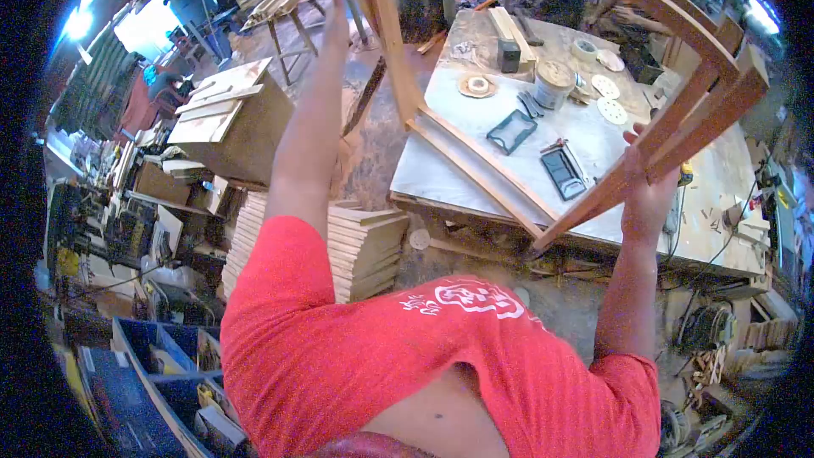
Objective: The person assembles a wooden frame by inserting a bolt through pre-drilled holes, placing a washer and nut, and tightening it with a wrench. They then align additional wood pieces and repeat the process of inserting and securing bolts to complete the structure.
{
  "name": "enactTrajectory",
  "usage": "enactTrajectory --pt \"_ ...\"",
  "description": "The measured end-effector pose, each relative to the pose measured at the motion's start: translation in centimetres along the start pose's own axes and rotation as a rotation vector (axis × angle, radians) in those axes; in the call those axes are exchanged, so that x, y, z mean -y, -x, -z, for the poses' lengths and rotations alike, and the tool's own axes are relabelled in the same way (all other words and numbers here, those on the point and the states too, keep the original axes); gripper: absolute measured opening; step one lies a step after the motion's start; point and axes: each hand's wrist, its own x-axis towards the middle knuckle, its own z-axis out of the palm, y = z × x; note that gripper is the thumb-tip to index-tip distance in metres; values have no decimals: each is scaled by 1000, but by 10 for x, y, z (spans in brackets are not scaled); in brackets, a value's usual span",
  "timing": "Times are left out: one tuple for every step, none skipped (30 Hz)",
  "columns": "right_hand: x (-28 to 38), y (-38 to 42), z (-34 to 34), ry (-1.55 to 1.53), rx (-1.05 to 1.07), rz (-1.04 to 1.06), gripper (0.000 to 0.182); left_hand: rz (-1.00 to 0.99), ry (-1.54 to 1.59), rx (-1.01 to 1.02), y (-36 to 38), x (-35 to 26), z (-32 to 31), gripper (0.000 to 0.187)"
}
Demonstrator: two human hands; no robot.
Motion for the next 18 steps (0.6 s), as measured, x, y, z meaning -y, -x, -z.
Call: enactTrajectory --pt "-3 3 -2 -31 -40 -17 54 223 -4 96 -16 25 -1 80" --pt "-6 3 -4 -63 -79 -30 54 210 8 99 -15 23 -9 80" --pt "-10 0 -2 -58 -86 -17 54 306 323 190 -4 24 -25 83" --pt "-15 0 1 -106 -71 -11 51 405 635 283 2 27 -34 86" --pt "-17 0 1 -157 -55 -5 47 528 724 380 -34 69 -28 86" --pt "-9 -3 -3 -166 -85 28 45 662 802 472 -70 111 -21 86" --pt "-5 -8 0 -164 -86 32 45 800 862 556 -104 151 -15 86" --pt "-3 -19 8 -221 -55 20 46 554 798 547 -71 124 -1 85" --pt "-4 -31 17 -278 -23 6 47 305 715 504 -33 90 15 83" --pt "-10 -48 24 -341 -46 -17 55 82 634 431 6 56 31 82" --pt "-10 -65 25 -370 -15 -40 55 107 775 535 29 31 55 78" --pt "-10 -86 24 -404 18 -60 56 -119 681 486 62 -7 76 89" --pt "-15 -108 20 -421 92 -53 54 -123 686 633 80 -27 95 104" --pt "-15 -129 6 -470 158 -11 52 -124 675 628 100 -45 112 104" --pt "-31 -157 4 -459 244 -57 46 -165 750 597 119 -62 127 110" --pt "-35 -178 -16 -501 277 -37 44 -207 824 564 140 -81 139 116" --pt "-35 -193 -39 -481 310 -54 42 -248 896 529 167 -105 147 124" --pt "-50 -221 -61 -459 375 3 40 -161 902 385 204 -142 148 128"
